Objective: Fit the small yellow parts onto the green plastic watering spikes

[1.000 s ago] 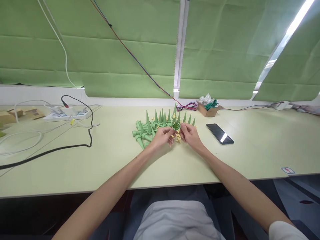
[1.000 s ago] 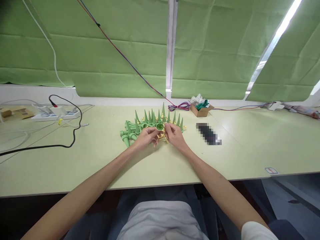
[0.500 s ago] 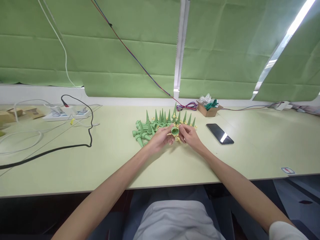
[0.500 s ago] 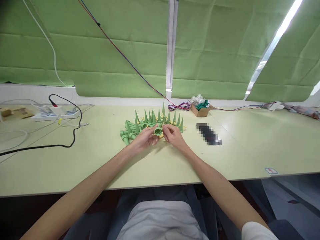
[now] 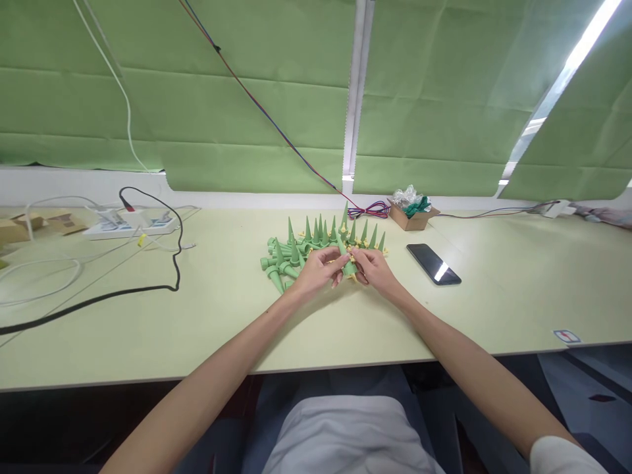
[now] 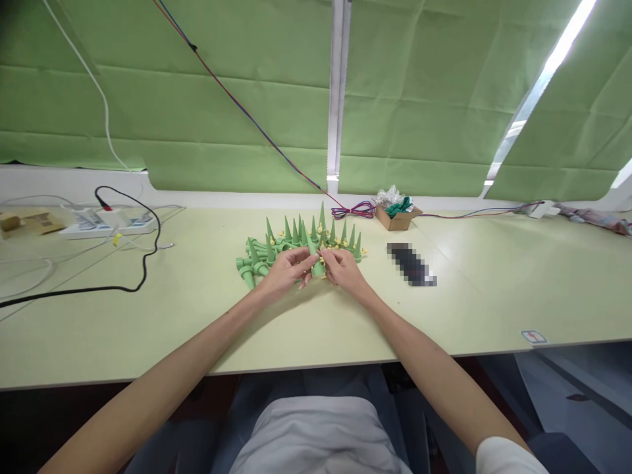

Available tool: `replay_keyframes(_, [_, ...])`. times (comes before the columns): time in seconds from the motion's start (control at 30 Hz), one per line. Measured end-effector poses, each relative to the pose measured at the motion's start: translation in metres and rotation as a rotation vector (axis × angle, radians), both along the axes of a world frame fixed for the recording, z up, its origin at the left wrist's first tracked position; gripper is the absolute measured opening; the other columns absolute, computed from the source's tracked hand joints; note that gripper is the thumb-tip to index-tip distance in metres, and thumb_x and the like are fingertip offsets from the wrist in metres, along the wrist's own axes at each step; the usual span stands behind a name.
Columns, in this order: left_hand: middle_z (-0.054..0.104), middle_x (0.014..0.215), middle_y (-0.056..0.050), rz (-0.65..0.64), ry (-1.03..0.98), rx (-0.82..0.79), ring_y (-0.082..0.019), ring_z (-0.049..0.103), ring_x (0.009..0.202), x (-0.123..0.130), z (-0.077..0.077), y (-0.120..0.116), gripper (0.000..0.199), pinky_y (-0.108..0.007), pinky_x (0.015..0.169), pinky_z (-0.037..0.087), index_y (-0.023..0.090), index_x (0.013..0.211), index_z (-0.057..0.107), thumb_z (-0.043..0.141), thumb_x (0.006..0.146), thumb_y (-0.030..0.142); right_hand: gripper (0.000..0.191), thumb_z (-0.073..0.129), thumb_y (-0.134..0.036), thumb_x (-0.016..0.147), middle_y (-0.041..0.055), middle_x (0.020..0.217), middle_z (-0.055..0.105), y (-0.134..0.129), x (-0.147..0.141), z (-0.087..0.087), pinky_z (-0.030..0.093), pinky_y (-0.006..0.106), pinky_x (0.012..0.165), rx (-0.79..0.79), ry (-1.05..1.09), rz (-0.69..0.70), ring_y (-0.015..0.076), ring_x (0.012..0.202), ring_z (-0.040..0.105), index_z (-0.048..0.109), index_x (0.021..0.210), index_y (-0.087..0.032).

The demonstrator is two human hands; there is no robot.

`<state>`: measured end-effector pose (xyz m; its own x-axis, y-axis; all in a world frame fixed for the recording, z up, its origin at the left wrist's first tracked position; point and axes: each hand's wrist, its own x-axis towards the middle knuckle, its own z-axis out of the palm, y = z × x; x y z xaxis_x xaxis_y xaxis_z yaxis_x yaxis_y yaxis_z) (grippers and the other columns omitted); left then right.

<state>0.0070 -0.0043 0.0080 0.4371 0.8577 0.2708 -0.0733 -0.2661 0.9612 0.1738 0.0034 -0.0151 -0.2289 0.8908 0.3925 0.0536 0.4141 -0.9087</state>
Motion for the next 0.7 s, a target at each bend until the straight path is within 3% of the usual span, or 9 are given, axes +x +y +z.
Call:
replay_keyframes(0.33, [0.056, 0.069, 0.001, 0.057, 0.093, 0.106, -0.006, 0.046, 0.041, 0.0016, 0.0039, -0.0061, 0.033, -0.022, 0.038, 0.035, 0.017, 0.080, 0.056, 0.066, 0.083, 0.048, 0.054, 0.047, -0.044, 0.091, -0.0049, 0.035, 0.035, -0.0019, -0.0025, 0.0051, 0.029, 0.024, 0.041, 0.024, -0.106, -0.102, 0.0074, 0.034, 0.034, 0.031, 0.044, -0.021])
replay_keyframes(0.53, [0.054, 0.061, 0.002, 0.103, 0.164, 0.171, -0.008, 0.047, 0.039, 0.0010, 0.0035, -0.0079, 0.029, -0.022, 0.038, 0.032, 0.018, 0.079, 0.052, 0.060, 0.087, 0.045, 0.055, 0.045, -0.048, 0.090, -0.0045, 0.034, 0.033, -0.0031, -0.0036, 0.0061, 0.030, 0.024, 0.044, 0.037, -0.153, -0.152, 0.0080, 0.038, 0.032, 0.031, 0.044, -0.022])
replay_keyframes(0.7, [0.041, 0.045, 0.007, 0.164, 0.208, 0.234, -0.009, 0.042, 0.037, 0.0033, 0.0006, -0.0098, 0.027, -0.021, 0.040, 0.030, 0.020, 0.076, 0.045, 0.060, 0.087, 0.040, 0.052, 0.044, -0.046, 0.090, -0.0045, 0.035, 0.033, -0.0013, -0.0022, 0.0048, 0.027, 0.024, 0.044, 0.041, -0.166, -0.167, 0.0082, 0.038, 0.032, 0.030, 0.045, -0.022])
